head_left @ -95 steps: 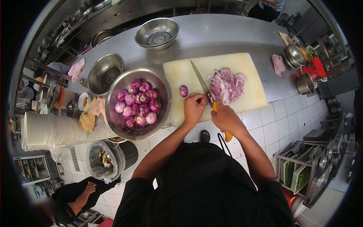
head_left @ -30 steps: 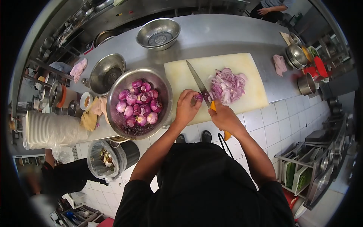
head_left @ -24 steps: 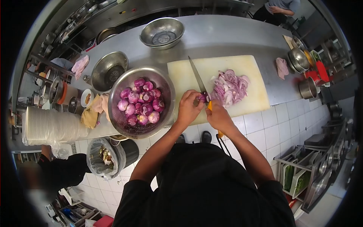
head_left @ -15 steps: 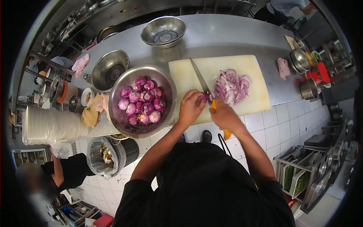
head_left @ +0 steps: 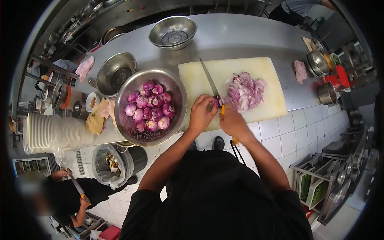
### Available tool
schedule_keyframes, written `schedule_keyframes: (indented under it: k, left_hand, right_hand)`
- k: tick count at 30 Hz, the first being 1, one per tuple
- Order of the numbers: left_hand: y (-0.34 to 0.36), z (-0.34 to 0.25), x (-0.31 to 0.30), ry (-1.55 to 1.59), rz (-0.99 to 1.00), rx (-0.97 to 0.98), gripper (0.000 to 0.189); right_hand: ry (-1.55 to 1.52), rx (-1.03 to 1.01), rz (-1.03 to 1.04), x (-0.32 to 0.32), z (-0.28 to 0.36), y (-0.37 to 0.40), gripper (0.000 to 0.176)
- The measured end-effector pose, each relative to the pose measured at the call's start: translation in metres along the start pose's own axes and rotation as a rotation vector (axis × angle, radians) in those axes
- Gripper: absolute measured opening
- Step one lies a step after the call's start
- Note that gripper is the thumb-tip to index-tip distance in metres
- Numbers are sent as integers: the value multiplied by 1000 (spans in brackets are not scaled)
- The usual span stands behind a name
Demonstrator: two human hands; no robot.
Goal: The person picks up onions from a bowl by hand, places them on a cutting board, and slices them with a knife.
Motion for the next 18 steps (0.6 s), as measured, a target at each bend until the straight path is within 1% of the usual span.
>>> schedule_keyframes:
  k: [2, 3, 5, 8, 10, 14, 15, 18]
  left_hand:
    - [-3, 3, 1, 30, 6, -35, 23]
    - [-3, 4, 1, 56, 13, -58, 22]
    - [-3, 5, 3, 75, 31, -77, 21]
    - [-1, 7, 4, 60, 36, -86, 21]
    - [-1, 8, 4, 62, 49, -96, 21]
    - [-1, 5, 4, 15, 20, -25, 24]
    - [-2, 4, 3, 16, 21, -15, 24]
    - [-1, 4, 5, 26, 34, -26, 23]
  right_hand:
    - [159, -125, -84, 10, -5, -5, 35]
    - [53, -41, -20, 10, -7, -6, 36]
    - [-159, 142, 99, -12, 4, -1, 39]
    - [-189, 196, 210, -38, 30, 7, 35]
    - [-131, 119, 125, -28, 22, 7, 36]
    - [25, -36, -47, 4, 3, -6, 37]
    - [-68, 74, 30, 1, 5, -5, 39]
    - [69, -135, -102, -6, 6, -7, 38]
Point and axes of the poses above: each hand's wrist, its own y-axis away from the middle knuckle, its own x-axis out of the palm, z = x × y, the point moved 10 cm from there along -y, towards the middle knuckle, and after that the axes turned 13 degrees about -x, right-handed, at the moved point
